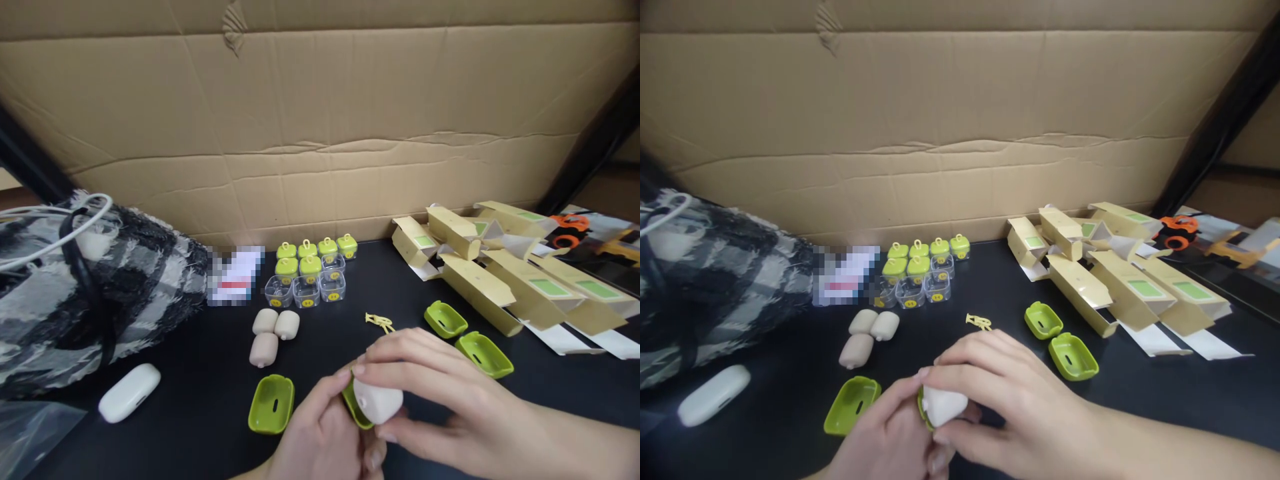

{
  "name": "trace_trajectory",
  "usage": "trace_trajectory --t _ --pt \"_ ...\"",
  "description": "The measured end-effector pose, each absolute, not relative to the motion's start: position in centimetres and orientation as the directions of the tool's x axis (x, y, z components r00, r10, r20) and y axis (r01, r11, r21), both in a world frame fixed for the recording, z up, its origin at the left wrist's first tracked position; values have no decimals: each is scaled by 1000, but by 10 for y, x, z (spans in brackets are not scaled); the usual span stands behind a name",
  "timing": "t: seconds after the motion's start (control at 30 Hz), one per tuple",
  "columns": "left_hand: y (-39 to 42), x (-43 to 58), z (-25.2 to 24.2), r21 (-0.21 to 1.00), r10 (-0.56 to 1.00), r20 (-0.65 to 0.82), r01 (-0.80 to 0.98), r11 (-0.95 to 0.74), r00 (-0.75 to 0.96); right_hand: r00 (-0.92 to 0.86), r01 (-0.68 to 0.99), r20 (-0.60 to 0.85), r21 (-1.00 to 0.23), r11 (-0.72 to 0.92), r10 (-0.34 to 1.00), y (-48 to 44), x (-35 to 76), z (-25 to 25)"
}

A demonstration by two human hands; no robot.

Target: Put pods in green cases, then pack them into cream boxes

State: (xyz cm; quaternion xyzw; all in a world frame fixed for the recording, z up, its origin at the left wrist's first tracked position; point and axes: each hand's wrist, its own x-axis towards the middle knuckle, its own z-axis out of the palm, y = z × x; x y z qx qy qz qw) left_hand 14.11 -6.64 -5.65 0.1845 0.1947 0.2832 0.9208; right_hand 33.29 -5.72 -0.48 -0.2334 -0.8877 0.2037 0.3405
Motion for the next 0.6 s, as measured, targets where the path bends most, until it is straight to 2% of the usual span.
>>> trace_trajectory --t 0.23,0.4,0.5,0.6 --pt "-65 144 -70 479 555 -209 -410 776 805 -692 311 481 -475 823 538 -55 330 -3" --pt "-70 146 -66 484 567 -188 -427 764 802 -623 387 519 -447 807 586 -62 324 -10" --pt "-71 149 -61 423 611 -165 -504 753 774 -608 429 530 -408 806 591 -64 322 -16" --pt "-70 152 -59 357 619 -125 -547 757 775 -655 395 520 -384 835 549 -63 323 -16"
